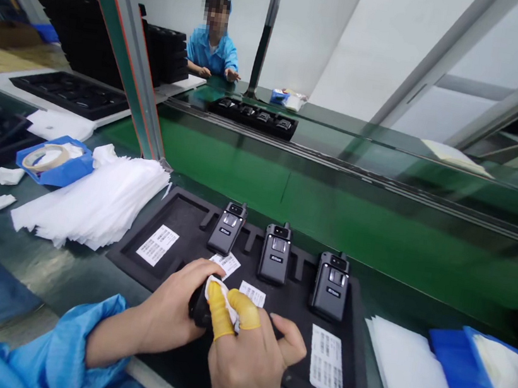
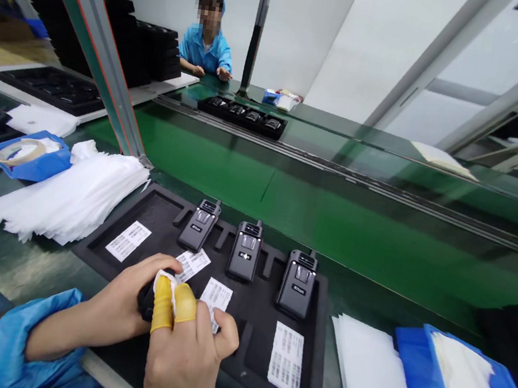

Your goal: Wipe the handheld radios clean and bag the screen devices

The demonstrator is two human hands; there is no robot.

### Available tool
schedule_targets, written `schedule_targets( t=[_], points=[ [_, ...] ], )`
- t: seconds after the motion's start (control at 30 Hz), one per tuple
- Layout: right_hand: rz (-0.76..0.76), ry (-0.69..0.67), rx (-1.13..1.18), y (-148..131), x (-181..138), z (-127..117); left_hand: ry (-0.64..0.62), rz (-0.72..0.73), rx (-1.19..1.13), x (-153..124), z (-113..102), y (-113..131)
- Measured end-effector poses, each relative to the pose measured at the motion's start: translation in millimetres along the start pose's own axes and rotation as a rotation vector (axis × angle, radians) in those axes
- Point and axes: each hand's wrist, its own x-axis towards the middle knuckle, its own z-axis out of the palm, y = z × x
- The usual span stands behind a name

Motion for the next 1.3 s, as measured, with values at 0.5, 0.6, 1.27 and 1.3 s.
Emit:
schedule_targets(
  t=[0.5,0.6,1.27,1.3],
  points=[
    [0.051,-0.039,-0.043,5.3,-33.3,6.3,0.045,-0.02,0.075,-1.7,4.5,2.2],
    [0.055,-0.069,-0.037,14.5,-42.3,10.0,0.037,-0.021,0.064,-2.5,2.6,3.0],
    [0.029,-0.092,0.148,9.3,-6.6,-5.1,0.021,0.036,0.02,-2.2,2.1,0.3],
    [0.016,-0.1,0.151,11.6,-6.9,-7.5,0.023,0.034,0.018,-2.1,1.9,0.3]
  ],
)
